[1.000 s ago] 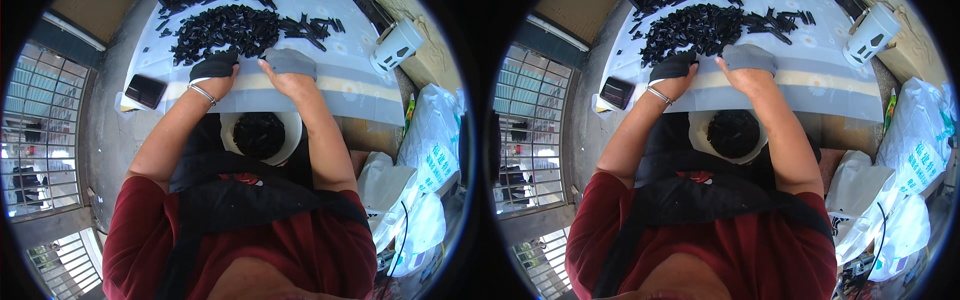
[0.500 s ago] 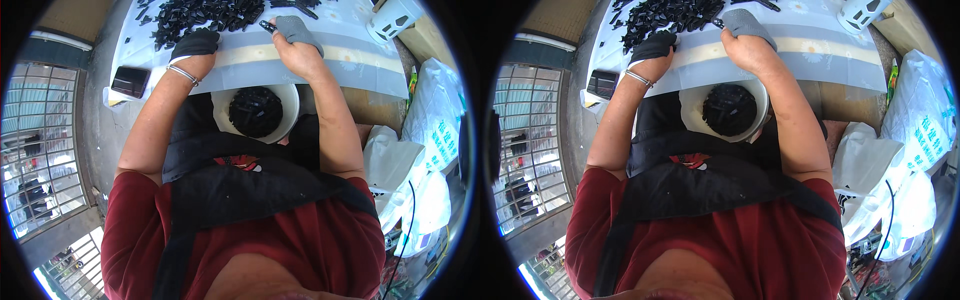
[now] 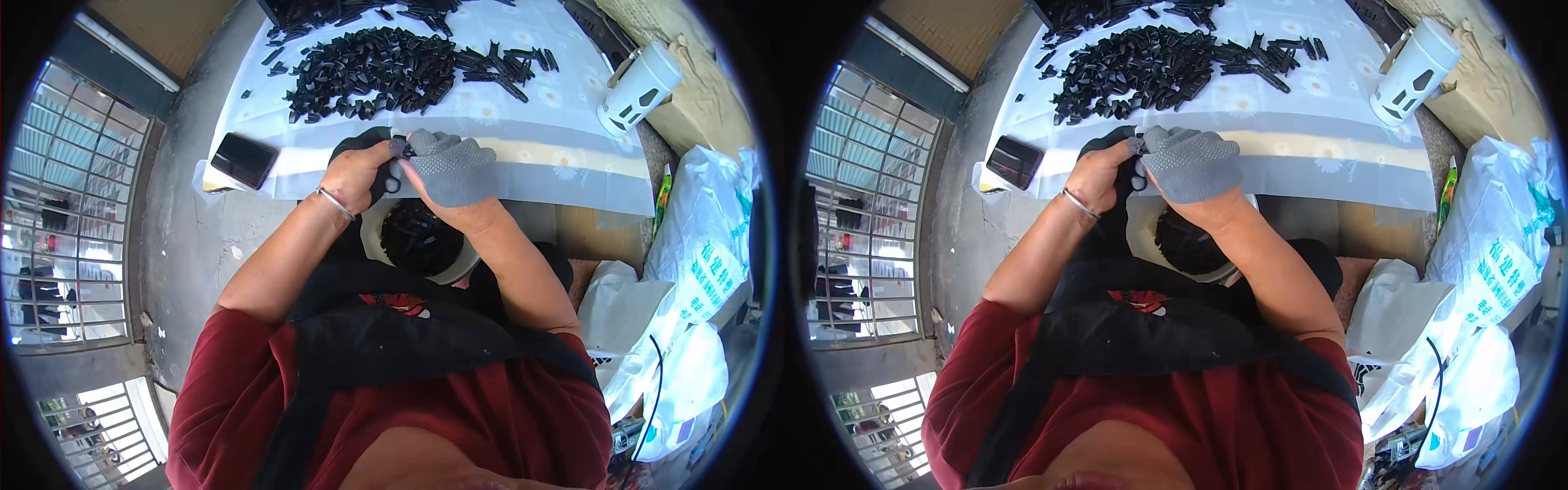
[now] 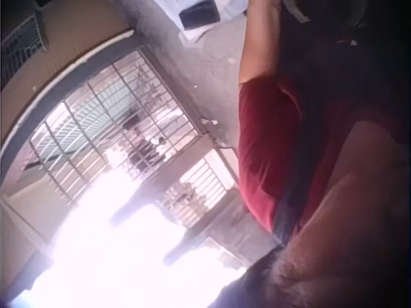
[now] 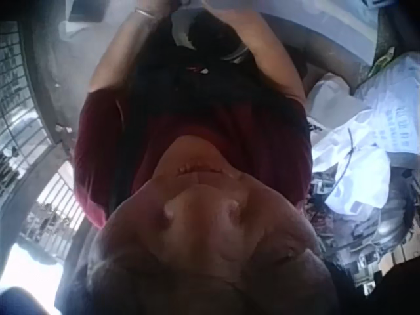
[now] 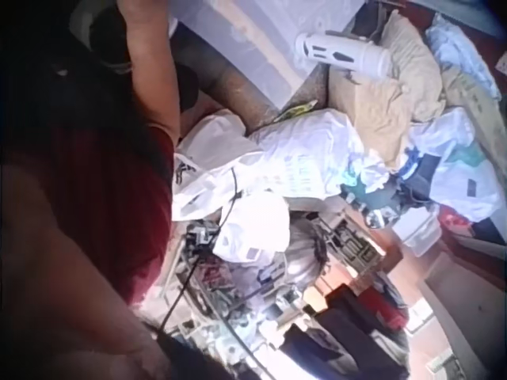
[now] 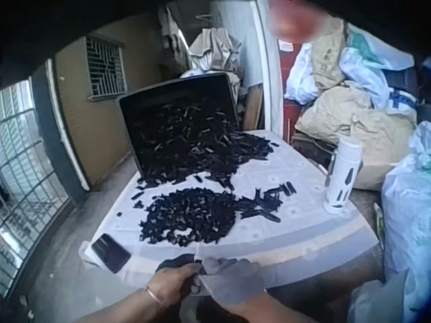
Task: Manually assembling small black plastic components by joining parts and placing them into a bowl.
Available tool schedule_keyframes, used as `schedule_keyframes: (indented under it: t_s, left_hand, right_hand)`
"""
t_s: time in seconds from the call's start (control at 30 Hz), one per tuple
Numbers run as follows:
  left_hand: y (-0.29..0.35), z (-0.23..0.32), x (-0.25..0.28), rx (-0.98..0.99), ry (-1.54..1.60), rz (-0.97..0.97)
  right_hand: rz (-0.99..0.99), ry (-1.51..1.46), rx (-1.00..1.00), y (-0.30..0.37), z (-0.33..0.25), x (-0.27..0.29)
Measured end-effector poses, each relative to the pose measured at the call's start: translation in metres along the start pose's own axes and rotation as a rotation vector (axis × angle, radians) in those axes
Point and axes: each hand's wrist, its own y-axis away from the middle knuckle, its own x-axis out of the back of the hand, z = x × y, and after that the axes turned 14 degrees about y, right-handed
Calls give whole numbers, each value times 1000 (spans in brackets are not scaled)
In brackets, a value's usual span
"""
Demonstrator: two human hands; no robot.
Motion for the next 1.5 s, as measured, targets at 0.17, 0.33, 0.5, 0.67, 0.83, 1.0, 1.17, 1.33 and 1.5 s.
schedule_keyframes:
  t_s: [0.17,0.33,0.5,0.67,0.83,1.0,1.17,1.33,1.5]
  left_hand:
    - [9,1,4,21,-300,-108]
    - [16,0,4,-344,-714,-172]
    - [16,4,5,-316,-464,-129]
    - [17,9,7,-336,-562,-157]
    - [24,15,-4,-520,-913,-231]
    - [29,16,-4,-543,-1064,-233]
    - [18,38,17,-417,-1486,-299]
    - [-30,49,17,-661,-1521,89]
    - [-63,40,25,-773,-1697,86]
  right_hand:
    - [-34,-158,45,3,11,1]
    - [-58,-453,-1,-3,9,8]
    - [-96,-438,-49,2,15,15]
    - [8,-299,44,8,15,14]
    - [-5,-158,132,7,6,13]
    - [-89,-114,107,8,-9,6]
    - [-453,-325,50,-15,24,12]
    - [-239,-64,-224,-46,58,-42]
    - [-378,24,-184,-51,50,-52]
